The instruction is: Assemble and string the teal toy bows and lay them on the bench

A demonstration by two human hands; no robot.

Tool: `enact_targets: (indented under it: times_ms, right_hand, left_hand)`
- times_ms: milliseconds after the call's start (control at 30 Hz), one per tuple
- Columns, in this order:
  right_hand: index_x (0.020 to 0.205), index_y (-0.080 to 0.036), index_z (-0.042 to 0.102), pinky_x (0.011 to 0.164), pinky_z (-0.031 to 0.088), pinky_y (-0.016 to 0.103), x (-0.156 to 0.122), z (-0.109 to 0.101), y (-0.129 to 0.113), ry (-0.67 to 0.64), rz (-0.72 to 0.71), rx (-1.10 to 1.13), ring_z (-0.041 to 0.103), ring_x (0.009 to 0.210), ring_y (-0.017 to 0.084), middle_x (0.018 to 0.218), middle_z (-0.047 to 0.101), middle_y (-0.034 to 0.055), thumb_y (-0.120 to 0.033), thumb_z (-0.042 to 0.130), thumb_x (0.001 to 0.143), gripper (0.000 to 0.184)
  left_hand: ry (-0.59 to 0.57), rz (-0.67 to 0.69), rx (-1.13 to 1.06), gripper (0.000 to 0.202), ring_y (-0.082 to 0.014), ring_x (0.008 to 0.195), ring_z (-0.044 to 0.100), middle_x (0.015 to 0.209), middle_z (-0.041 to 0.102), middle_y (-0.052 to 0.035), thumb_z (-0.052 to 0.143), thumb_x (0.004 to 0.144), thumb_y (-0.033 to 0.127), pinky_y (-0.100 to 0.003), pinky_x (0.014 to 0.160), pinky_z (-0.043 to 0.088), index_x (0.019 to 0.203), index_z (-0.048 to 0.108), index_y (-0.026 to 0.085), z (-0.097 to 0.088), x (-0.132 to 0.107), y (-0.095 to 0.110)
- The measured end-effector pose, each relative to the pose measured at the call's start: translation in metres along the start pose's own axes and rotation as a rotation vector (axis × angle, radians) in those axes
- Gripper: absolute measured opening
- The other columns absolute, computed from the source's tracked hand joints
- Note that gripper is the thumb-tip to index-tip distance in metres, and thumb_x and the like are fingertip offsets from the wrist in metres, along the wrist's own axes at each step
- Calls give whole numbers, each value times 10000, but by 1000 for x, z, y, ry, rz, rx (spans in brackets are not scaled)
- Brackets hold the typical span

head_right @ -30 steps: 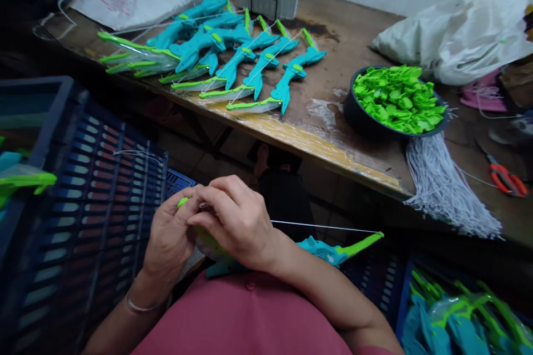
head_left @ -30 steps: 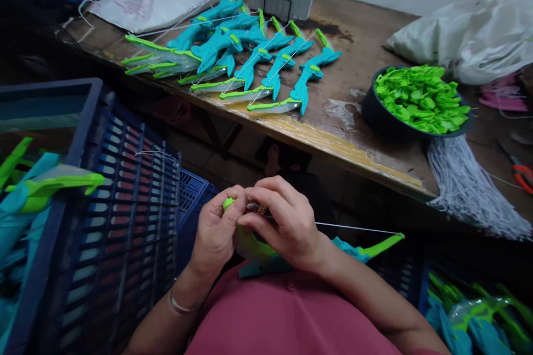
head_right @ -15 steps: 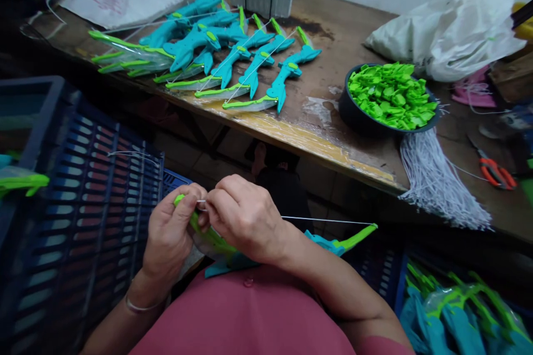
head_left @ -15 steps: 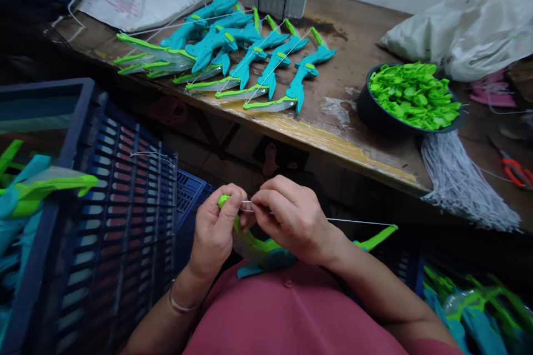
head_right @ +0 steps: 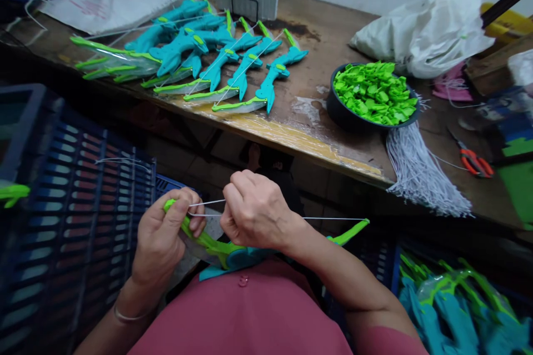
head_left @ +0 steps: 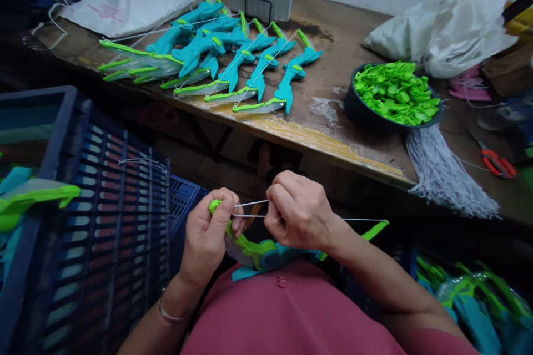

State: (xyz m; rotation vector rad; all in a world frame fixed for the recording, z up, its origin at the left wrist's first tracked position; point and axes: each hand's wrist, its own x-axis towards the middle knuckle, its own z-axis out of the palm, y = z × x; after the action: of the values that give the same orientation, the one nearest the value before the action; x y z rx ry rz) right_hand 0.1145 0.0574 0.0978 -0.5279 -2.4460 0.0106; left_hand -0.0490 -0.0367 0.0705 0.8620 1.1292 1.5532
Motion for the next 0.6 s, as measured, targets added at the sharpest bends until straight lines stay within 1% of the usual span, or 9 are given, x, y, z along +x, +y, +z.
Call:
enact_targets:
  times_ms: [133,233,300,367,500,600]
  right_hand:
    - [653,-182,536,595,366,317,1,-7,6,-33,-26,-84,368,652,174,681,444,35,-127,456,835,206]
    - [661,-181,536,593,354,310,1,-11,10,-38,-7,-75,373,649,167,685,448,31,-123,451,830,197]
    - [686,-174,546,588,348,304,0,-11,11,-38,31,-37,391,650,162,696,467,32,-122,443,836,189]
    - [729,-160,562,584,354,288,-2,-10,12,-49,100,87,422,646,147,711,494,29,-117,433,854,185]
    - [788,-148,578,608,398,253,-9,-9,12,-41,288,431,499,658,111,758,552,25,-87,413,900,209]
    - [859,-149,604,652,440,255,-13,-10,9,-9,332,519,544,718,116,822,590,36,-104,448,937,180]
  left_hand:
    - [-4,-7,11,266,-99,584,487,727,478,18,531,1036,274,-253,503,397,785,547,187,1,-1,1]
    - [-11,-15,30,265,-102,585,487,731,486,16,530,1037,284,-259,508,396,790,547,189,3,0,1]
    - [-14,-16,43,265,-104,583,487,729,493,16,532,1037,289,-262,509,397,792,549,190,3,0,0]
    - [-16,-14,46,265,-104,576,485,715,495,18,534,1036,294,-261,509,399,793,554,189,4,1,0]
    - [14,-17,26,282,-100,564,473,686,477,23,545,1030,296,-254,512,399,772,560,183,2,2,-2]
    - [52,-38,13,284,-96,557,473,689,484,23,561,1021,301,-244,499,400,764,558,182,1,3,-4]
